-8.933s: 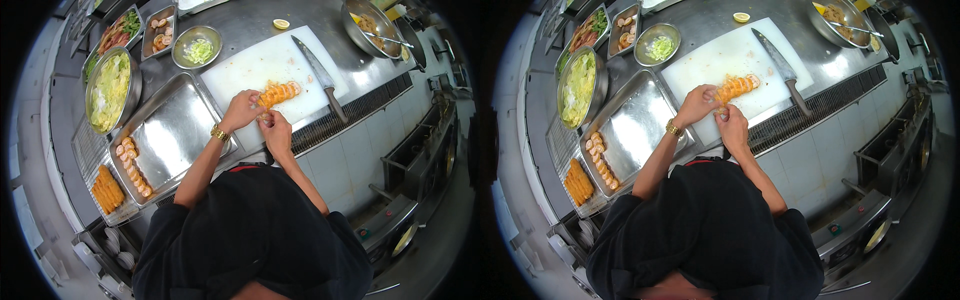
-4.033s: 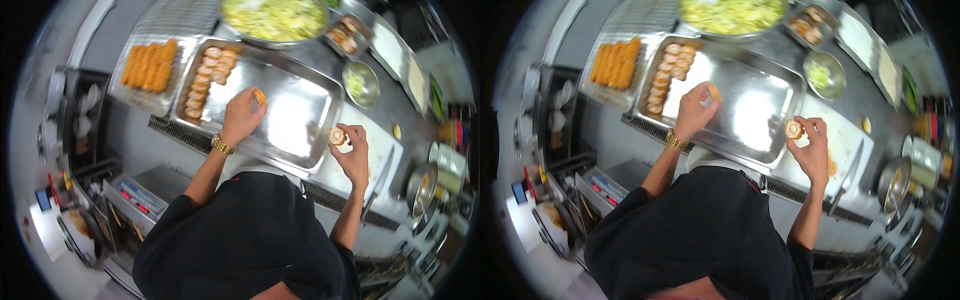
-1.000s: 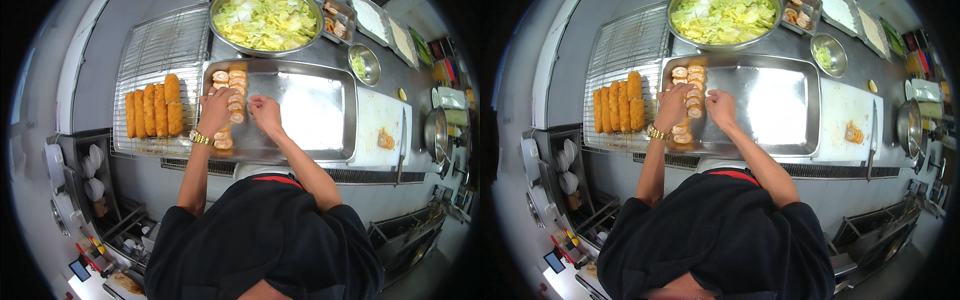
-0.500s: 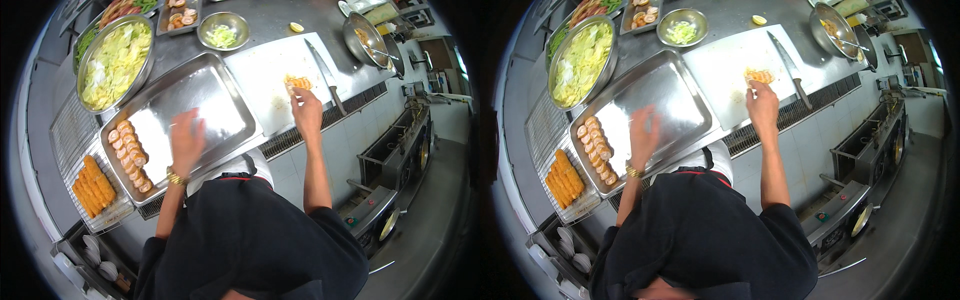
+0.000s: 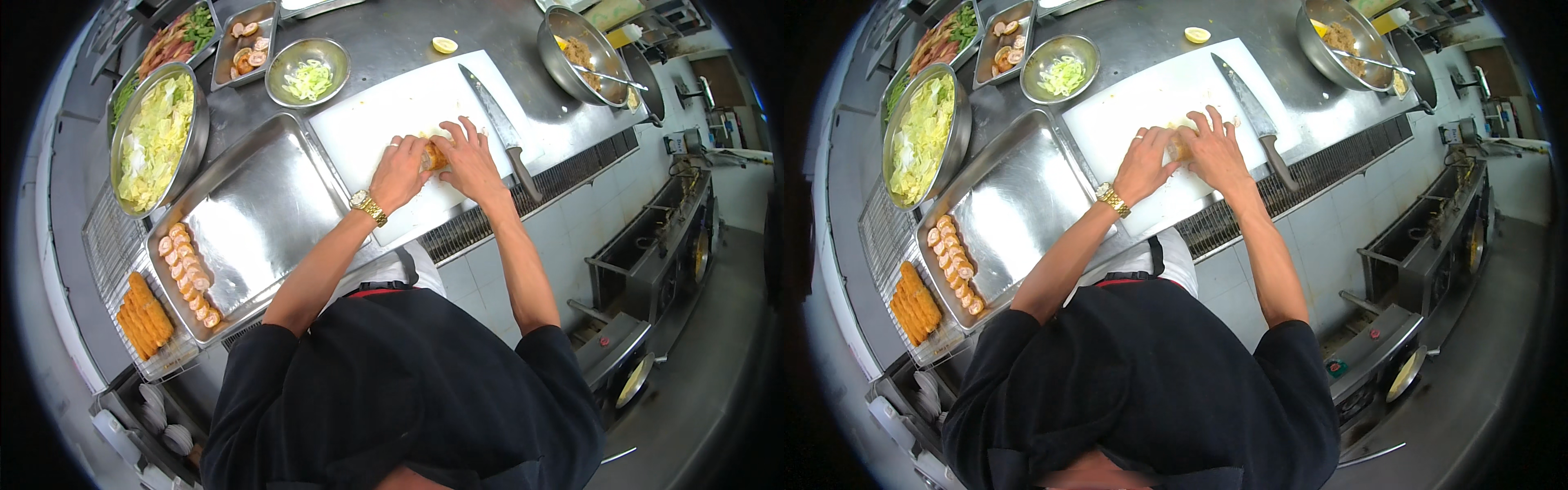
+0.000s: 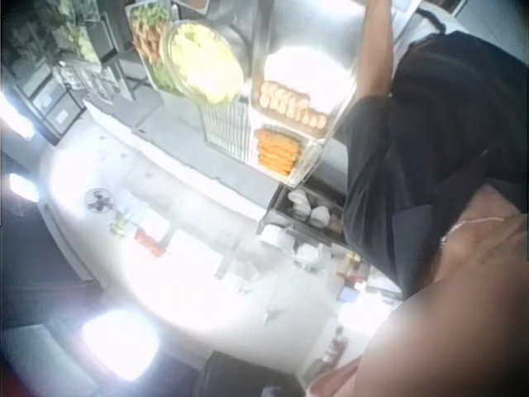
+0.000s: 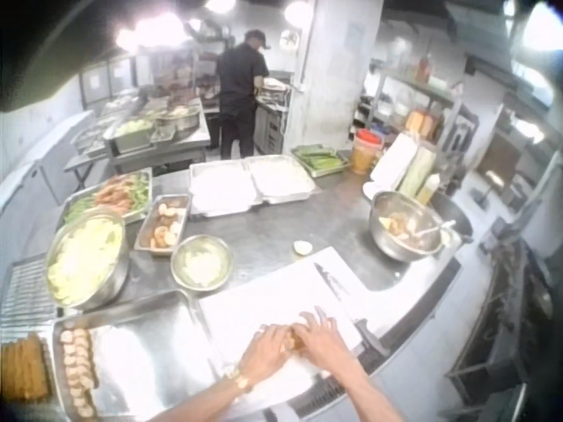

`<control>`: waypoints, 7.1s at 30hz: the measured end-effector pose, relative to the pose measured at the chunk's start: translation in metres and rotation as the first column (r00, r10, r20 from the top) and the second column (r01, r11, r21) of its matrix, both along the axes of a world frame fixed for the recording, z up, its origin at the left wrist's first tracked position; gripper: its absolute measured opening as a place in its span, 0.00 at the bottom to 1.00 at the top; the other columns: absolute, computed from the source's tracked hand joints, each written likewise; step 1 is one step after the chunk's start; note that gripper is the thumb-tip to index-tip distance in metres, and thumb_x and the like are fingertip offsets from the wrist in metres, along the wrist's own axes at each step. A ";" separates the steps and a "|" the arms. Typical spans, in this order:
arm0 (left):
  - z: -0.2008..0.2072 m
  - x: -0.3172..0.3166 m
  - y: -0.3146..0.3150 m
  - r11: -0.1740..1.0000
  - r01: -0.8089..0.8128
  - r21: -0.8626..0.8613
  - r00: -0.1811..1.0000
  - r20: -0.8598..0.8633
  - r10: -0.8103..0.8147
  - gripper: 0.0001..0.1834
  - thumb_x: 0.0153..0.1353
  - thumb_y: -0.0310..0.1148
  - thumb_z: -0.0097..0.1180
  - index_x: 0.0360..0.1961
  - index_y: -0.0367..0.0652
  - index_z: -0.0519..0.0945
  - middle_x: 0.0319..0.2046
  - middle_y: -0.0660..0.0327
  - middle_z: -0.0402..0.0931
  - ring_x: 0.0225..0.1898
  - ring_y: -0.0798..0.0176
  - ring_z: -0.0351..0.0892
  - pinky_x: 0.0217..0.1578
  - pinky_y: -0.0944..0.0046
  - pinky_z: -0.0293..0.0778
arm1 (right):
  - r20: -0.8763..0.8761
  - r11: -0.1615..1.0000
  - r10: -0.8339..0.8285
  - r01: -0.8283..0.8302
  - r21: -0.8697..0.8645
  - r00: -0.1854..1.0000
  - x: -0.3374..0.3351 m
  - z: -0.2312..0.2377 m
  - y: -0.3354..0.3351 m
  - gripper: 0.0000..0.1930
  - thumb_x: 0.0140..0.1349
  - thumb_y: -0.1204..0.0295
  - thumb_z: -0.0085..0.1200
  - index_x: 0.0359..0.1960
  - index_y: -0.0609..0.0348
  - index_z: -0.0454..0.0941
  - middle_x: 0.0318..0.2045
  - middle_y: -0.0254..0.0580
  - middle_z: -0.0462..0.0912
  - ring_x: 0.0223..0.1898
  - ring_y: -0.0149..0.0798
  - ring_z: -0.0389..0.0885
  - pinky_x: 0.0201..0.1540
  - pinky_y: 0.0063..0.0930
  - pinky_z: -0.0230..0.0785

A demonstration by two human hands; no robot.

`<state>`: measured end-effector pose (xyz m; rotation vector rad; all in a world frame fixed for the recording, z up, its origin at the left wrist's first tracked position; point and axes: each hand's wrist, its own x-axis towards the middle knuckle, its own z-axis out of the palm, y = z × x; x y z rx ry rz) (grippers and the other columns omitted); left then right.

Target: The person slices a long, breaded roll into uniform pieces on a cutting board and arranges them on a metal tray. The person repeats this process with multiple rolls, placing the cut pieces in neat rows.

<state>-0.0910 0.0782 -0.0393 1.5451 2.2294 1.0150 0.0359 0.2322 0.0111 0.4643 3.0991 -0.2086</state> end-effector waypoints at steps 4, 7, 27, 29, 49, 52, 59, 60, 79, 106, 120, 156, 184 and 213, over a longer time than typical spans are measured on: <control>-0.005 -0.005 -0.004 0.998 -0.009 0.059 0.999 0.043 0.006 0.32 0.59 0.32 0.77 0.64 0.37 0.80 0.56 0.49 0.80 0.59 0.41 0.78 0.62 0.46 0.78 | -0.038 0.994 0.047 -0.050 -0.093 0.998 -0.001 -0.002 0.007 0.30 0.52 0.73 0.78 0.61 0.51 0.86 0.75 0.46 0.73 0.82 0.64 0.60 0.76 0.66 0.61; -0.004 -0.011 -0.004 0.998 -0.022 0.067 0.996 0.083 0.016 0.29 0.60 0.35 0.76 0.61 0.36 0.82 0.54 0.50 0.80 0.57 0.42 0.79 0.61 0.47 0.79 | -0.032 0.992 0.094 -0.096 -0.083 0.995 -0.004 -0.001 0.010 0.30 0.52 0.71 0.78 0.60 0.53 0.87 0.74 0.49 0.74 0.82 0.64 0.60 0.76 0.65 0.61; 0.079 -0.035 -0.207 0.856 -0.516 0.029 0.521 0.804 0.287 0.20 0.75 0.37 0.72 0.55 0.30 0.88 0.47 0.57 0.92 0.46 0.70 0.89 0.49 0.68 0.83 | -0.053 0.947 0.144 -0.153 -0.282 0.988 -0.021 0.052 -0.011 0.28 0.52 0.71 0.77 0.58 0.59 0.88 0.63 0.51 0.80 0.71 0.59 0.71 0.75 0.53 0.67; 0.085 -0.024 -0.260 0.786 -0.616 0.059 0.454 0.841 0.293 0.17 0.77 0.36 0.69 0.56 0.31 0.88 0.48 0.59 0.92 0.49 0.71 0.88 0.54 0.67 0.81 | -0.050 0.898 0.128 -0.137 -0.418 0.990 -0.034 0.066 -0.031 0.27 0.53 0.74 0.77 0.58 0.59 0.87 0.57 0.50 0.81 0.66 0.56 0.74 0.72 0.48 0.70; 0.062 0.100 -0.513 0.072 -0.997 -0.040 -0.005 0.901 0.433 0.16 0.79 0.37 0.64 0.52 0.31 0.88 0.38 0.61 0.88 0.38 0.73 0.83 0.44 0.70 0.78 | -0.253 0.180 0.920 -0.898 -0.402 0.298 -0.244 -0.022 -0.457 0.34 0.50 0.72 0.80 0.63 0.53 0.85 0.53 0.47 0.77 0.56 0.54 0.75 0.62 0.46 0.75; 0.063 0.096 -0.529 0.085 -0.995 -0.061 -0.017 0.898 0.439 0.16 0.78 0.38 0.67 0.50 0.32 0.89 0.35 0.64 0.87 0.37 0.75 0.82 0.43 0.71 0.77 | -0.281 0.111 0.934 -0.927 -0.359 0.221 -0.247 -0.021 -0.468 0.35 0.48 0.77 0.79 0.62 0.54 0.84 0.52 0.48 0.77 0.57 0.55 0.74 0.63 0.47 0.73; 0.059 0.075 -0.555 0.144 -0.988 -0.057 0.007 0.912 0.410 0.16 0.77 0.37 0.69 0.52 0.32 0.89 0.36 0.67 0.87 0.38 0.77 0.80 0.43 0.71 0.77 | -0.264 0.182 0.931 -0.949 -0.259 0.251 -0.247 -0.020 -0.470 0.35 0.52 0.78 0.76 0.66 0.52 0.84 0.52 0.49 0.77 0.55 0.55 0.75 0.60 0.47 0.77; 0.058 0.072 -0.557 0.160 -0.985 -0.060 0.011 0.911 0.411 0.16 0.77 0.37 0.69 0.52 0.32 0.89 0.36 0.67 0.87 0.38 0.77 0.80 0.42 0.72 0.77 | -0.250 0.185 0.936 -0.950 -0.253 0.248 -0.245 -0.020 -0.470 0.35 0.53 0.78 0.75 0.67 0.53 0.83 0.53 0.49 0.77 0.55 0.55 0.75 0.60 0.47 0.77; 0.066 -0.003 -0.507 0.296 -0.950 -0.097 0.305 -0.093 0.948 0.24 0.61 0.41 0.76 0.43 0.28 0.85 0.44 0.43 0.83 0.47 0.37 0.86 0.47 0.44 0.83 | 0.262 0.249 0.358 0.179 -0.952 0.896 -0.169 0.005 -0.468 0.21 0.75 0.73 0.68 0.65 0.69 0.84 0.48 0.47 0.90 0.47 0.36 0.88 0.50 0.32 0.84; 0.049 -0.041 -0.540 0.732 -0.651 -0.202 0.750 -0.026 0.661 0.17 0.65 0.18 0.57 0.53 0.38 0.88 0.50 0.52 0.84 0.55 0.43 0.80 0.57 0.47 0.79 | 0.396 0.333 0.337 0.285 -0.899 0.854 -0.172 -0.027 -0.479 0.09 0.75 0.77 0.64 0.51 0.70 0.86 0.35 0.41 0.91 0.32 0.28 0.88 0.38 0.24 0.83; 0.044 -0.042 -0.538 0.741 -0.631 -0.228 0.765 -0.026 0.644 0.14 0.69 0.24 0.62 0.55 0.39 0.85 0.49 0.52 0.80 0.54 0.42 0.81 0.57 0.46 0.77 | 0.251 0.319 0.193 0.181 -0.930 0.949 -0.177 -0.041 -0.480 0.17 0.76 0.75 0.63 0.62 0.71 0.86 0.38 0.41 0.92 0.36 0.27 0.88 0.39 0.24 0.82; 0.048 -0.058 -0.533 0.656 -0.740 -0.150 0.672 -0.111 0.732 0.17 0.69 0.24 0.63 0.58 0.38 0.86 0.50 0.50 0.78 0.56 0.42 0.77 0.55 0.44 0.77 | 0.220 0.387 0.157 0.145 -0.911 0.963 -0.175 -0.041 -0.482 0.21 0.72 0.75 0.65 0.64 0.70 0.83 0.45 0.49 0.93 0.44 0.37 0.93 0.50 0.32 0.86; 0.026 -0.060 -0.558 0.303 -0.933 0.194 0.287 -0.107 0.952 0.13 0.76 0.24 0.61 0.57 0.38 0.87 0.49 0.50 0.82 0.52 0.44 0.80 0.54 0.48 0.77 | 0.116 0.215 0.017 0.110 -0.970 0.993 -0.203 -0.054 -0.489 0.20 0.77 0.77 0.59 0.67 0.75 0.80 0.47 0.45 0.90 0.44 0.32 0.90 0.50 0.26 0.86; 0.042 -0.064 -0.544 0.432 -0.884 0.176 0.403 -0.179 0.898 0.15 0.73 0.24 0.63 0.59 0.41 0.88 0.52 0.53 0.85 0.55 0.47 0.81 0.57 0.48 0.75 | 0.091 0.300 -0.071 0.109 -0.948 0.993 -0.240 -0.041 -0.486 0.14 0.79 0.73 0.61 0.58 0.72 0.86 0.41 0.44 0.91 0.38 0.30 0.89 0.42 0.24 0.85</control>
